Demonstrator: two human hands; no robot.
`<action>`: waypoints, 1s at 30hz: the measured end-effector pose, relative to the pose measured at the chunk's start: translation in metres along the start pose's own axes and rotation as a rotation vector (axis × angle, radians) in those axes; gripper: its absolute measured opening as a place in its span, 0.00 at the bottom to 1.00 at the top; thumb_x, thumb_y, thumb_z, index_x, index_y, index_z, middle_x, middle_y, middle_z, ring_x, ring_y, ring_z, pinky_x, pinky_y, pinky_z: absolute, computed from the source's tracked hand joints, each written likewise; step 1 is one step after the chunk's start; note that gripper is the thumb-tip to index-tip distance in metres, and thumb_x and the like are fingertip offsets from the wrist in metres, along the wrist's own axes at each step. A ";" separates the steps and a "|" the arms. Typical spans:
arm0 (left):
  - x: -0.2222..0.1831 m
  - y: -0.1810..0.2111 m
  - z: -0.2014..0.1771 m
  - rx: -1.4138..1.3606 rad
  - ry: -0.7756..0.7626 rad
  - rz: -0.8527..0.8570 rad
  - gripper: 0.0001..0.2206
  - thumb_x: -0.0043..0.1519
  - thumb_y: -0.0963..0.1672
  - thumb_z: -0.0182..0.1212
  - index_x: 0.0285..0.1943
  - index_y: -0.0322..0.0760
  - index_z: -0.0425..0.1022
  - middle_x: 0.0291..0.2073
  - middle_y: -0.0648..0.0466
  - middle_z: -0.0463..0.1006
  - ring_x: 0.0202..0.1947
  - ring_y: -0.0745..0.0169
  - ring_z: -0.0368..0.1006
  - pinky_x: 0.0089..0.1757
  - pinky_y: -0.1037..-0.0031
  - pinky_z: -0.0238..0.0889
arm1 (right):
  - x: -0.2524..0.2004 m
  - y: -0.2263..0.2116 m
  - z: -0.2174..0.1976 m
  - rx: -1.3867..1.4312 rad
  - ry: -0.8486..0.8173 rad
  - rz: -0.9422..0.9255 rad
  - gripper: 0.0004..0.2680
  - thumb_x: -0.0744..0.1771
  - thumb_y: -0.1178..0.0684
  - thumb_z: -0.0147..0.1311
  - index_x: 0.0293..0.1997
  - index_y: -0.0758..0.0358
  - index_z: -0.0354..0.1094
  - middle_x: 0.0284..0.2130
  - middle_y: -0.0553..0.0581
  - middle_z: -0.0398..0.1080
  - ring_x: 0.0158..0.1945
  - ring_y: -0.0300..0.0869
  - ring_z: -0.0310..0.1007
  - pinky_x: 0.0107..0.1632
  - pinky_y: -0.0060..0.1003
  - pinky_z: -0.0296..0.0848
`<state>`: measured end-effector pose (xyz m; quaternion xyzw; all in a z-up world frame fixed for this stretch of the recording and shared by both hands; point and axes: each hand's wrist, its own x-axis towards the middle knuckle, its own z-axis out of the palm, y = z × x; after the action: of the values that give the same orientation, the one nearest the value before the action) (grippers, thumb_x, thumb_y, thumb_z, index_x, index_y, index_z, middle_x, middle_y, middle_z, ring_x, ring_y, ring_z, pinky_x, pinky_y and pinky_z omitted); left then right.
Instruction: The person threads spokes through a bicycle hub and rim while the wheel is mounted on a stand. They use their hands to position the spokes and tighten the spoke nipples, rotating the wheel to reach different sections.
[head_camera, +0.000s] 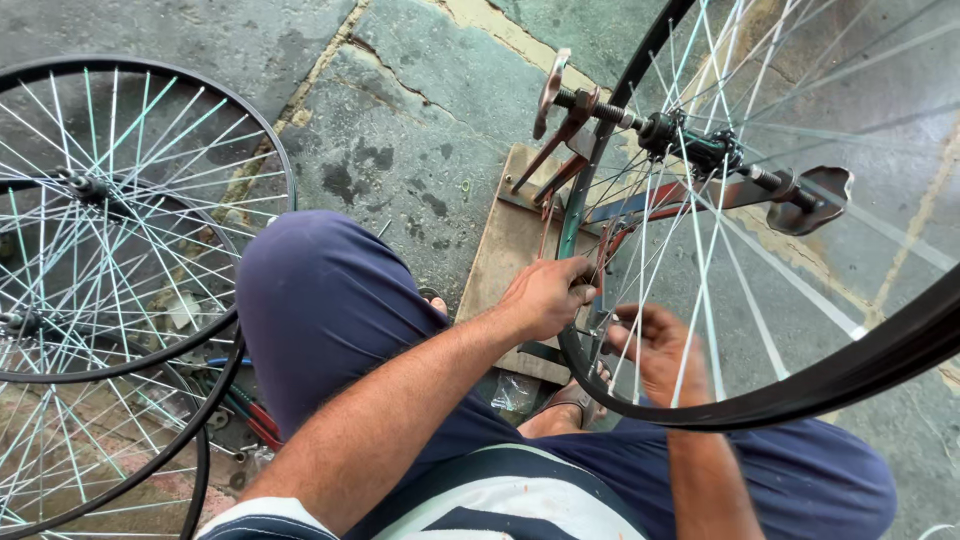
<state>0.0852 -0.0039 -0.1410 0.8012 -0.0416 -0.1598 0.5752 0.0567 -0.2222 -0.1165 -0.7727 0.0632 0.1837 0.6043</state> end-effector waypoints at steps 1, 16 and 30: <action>-0.002 0.000 -0.001 -0.003 0.005 0.020 0.11 0.63 0.47 0.61 0.51 0.42 0.76 0.43 0.45 0.82 0.47 0.42 0.77 0.45 0.58 0.69 | 0.001 0.005 0.003 0.002 -0.007 0.002 0.13 0.64 0.63 0.62 0.54 0.72 0.71 0.39 0.58 0.78 0.42 0.39 0.77 0.46 0.33 0.77; -0.009 -0.006 -0.012 -0.068 -0.346 0.101 0.21 0.56 0.51 0.70 0.54 0.37 0.75 0.44 0.46 0.82 0.46 0.52 0.79 0.47 0.66 0.70 | -0.009 -0.007 0.015 -0.165 -0.058 0.046 0.14 0.64 0.58 0.64 0.54 0.70 0.73 0.41 0.57 0.80 0.45 0.38 0.79 0.48 0.32 0.77; -0.029 0.040 -0.010 0.393 0.028 0.136 0.18 0.56 0.50 0.67 0.50 0.36 0.74 0.43 0.42 0.80 0.46 0.37 0.75 0.45 0.52 0.66 | 0.022 0.027 -0.005 0.155 -0.365 0.033 0.13 0.66 0.63 0.52 0.56 0.66 0.68 0.45 0.55 0.76 0.49 0.39 0.76 0.54 0.33 0.75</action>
<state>0.0656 -0.0007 -0.0951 0.8955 -0.1183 -0.0984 0.4177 0.0693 -0.2313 -0.1478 -0.6764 -0.0208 0.3254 0.6605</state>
